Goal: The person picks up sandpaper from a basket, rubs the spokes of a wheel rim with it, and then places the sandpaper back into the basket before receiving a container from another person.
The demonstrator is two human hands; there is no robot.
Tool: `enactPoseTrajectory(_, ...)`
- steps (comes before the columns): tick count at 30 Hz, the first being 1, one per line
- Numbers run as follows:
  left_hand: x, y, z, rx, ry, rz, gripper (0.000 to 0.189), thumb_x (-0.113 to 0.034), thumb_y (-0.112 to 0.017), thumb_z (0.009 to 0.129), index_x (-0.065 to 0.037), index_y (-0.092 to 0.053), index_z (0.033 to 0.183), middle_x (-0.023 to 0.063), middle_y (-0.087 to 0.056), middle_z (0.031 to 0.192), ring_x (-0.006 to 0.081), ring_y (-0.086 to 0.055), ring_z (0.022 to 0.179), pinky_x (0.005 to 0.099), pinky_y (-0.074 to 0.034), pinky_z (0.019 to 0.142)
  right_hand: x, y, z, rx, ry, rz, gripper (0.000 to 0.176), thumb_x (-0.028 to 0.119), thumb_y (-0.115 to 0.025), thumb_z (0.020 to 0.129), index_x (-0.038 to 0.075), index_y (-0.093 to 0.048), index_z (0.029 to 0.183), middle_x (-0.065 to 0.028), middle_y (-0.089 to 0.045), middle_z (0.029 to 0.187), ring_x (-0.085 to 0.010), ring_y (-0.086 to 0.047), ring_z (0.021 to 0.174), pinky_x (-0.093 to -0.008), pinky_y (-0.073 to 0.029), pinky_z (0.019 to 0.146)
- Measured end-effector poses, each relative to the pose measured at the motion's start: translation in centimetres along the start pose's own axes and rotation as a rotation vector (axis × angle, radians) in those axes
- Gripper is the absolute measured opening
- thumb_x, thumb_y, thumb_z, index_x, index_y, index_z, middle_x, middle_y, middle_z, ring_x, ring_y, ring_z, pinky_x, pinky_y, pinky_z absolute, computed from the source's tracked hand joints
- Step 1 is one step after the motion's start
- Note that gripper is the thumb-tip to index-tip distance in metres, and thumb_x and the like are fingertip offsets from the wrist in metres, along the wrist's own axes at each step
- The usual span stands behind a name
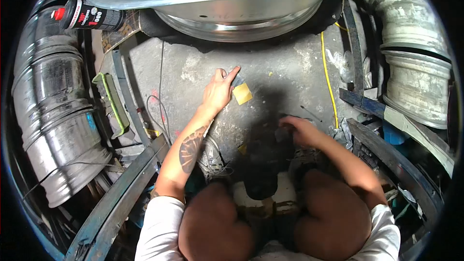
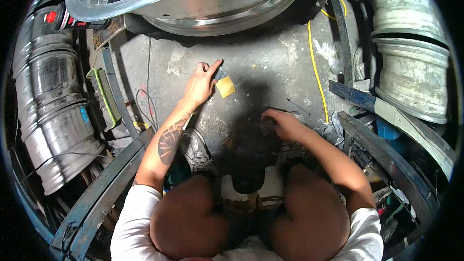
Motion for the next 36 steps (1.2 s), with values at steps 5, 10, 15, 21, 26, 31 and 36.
enactPoseTrajectory(5, 3.5, -0.9, -2.4, -0.038, 0.004, 0.054, 0.051, -0.015, -0.076, 0.089, -0.015, -0.062, 0.138, 0.0198, -0.058, 0.124, 0.0413, -0.059, 0.119, 0.0468, -0.052, 0.098, -5.5, 4.4, -14.8, -0.22, -0.282, 0.266, 0.031, 0.006, -0.067, 0.095, 0.004, -0.066, 0.126, -0.0066, -0.068, 0.129, -0.0176, -0.064, 0.115, -0.0351, -0.053, 0.095)
enactPoseTrajectory(10, 3.8, -1.3, -9.8, -0.045, 0.242, -0.223, 0.049, -0.015, -0.078, 0.089, -0.007, -0.063, 0.135, 0.0184, -0.062, 0.115, 0.0397, -0.061, 0.114, 0.0459, -0.051, 0.097, -11.6, 0.6, -26.1, -0.204, -0.383, 0.465, 0.02, 0.009, -0.063, 0.096, 0.004, -0.07, 0.115, -0.006, -0.068, 0.116, -0.0177, -0.064, 0.107, -0.0359, -0.051, 0.092)
enactPoseTrajectory(15, -2.4, -2.2, -7.0, -0.16, 0.216, -0.228, 0.066, -0.023, -0.083, 0.086, -0.005, -0.055, 0.144, 0.0197, -0.06, 0.116, 0.0409, -0.063, 0.109, 0.0464, -0.053, 0.093, -11.8, 0.2, -27.5, -0.266, -0.384, 0.46, 0.017, 0.011, -0.064, 0.096, 0.005, -0.068, 0.111, -0.0053, -0.067, 0.111, -0.0172, -0.063, 0.102, -0.0356, -0.05, 0.088)
enactPoseTrajectory(21, -0.5, -6.0, -3.9, -0.198, 0.076, -0.156, 0.041, -0.016, -0.068, 0.091, -0.005, -0.068, 0.131, 0.0201, -0.07, 0.109, 0.0448, -0.066, 0.103, 0.0504, -0.054, 0.092, -11.3, 3.6, -26.0, -0.382, -0.34, 0.419, 0.013, 0.013, -0.066, 0.096, 0.006, -0.066, 0.107, -0.0043, -0.065, 0.105, -0.0165, -0.062, 0.096, -0.0353, -0.049, 0.084)
enactPoseTrajectory(26, 1.9, -4.0, -5.0, 0.026, 0.661, -1.653, 0.023, -0.013, -0.064, 0.103, -0.001, -0.065, 0.122, 0.0023, -0.064, 0.093, 0.0084, -0.054, 0.073, 0.0255, -0.045, 0.06, -11.4, 5.3, -23.4, -0.493, -0.301, 0.419, 0.011, 0.015, -0.067, 0.096, 0.007, -0.065, 0.103, -0.0035, -0.064, 0.1, -0.016, -0.061, 0.091, -0.0349, -0.049, 0.081)
enactPoseTrajectory(31, -1.6, 0.9, -4.5, -0.028, 0.525, -1.915, 0.024, -0.017, -0.066, 0.104, -0.002, -0.061, 0.122, -0.0008, -0.059, 0.089, 0.0068, -0.05, 0.07, 0.0234, -0.044, 0.06, -10.9, 5.9, -19.6, -0.583, -0.23, 0.434, 0.011, 0.017, -0.068, 0.096, 0.008, -0.063, 0.099, -0.0027, -0.063, 0.095, -0.0155, -0.06, 0.086, -0.0346, -0.048, 0.078)
enactPoseTrajectory(36, -1.9, 2.2, -6.1, 0.011, 0.441, -1.397, 0.014, -0.015, -0.067, 0.101, -0.007, -0.068, 0.113, -0.001, -0.064, 0.091, 0.0079, -0.057, 0.074, 0.0265, -0.049, 0.064, -9.9, 6.4, -17.4, -0.659, -0.198, 0.444, 0.013, 0.019, -0.069, 0.096, 0.009, -0.061, 0.096, -0.0019, -0.062, 0.09, -0.015, -0.059, 0.081, -0.0343, -0.048, 0.074)
Point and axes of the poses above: each hand's wrist, its own z-axis towards the middle knuckle, its own y-axis out of the back of the hand, x = y × z, the point moved 6 cm from there along z, towards the middle knuckle
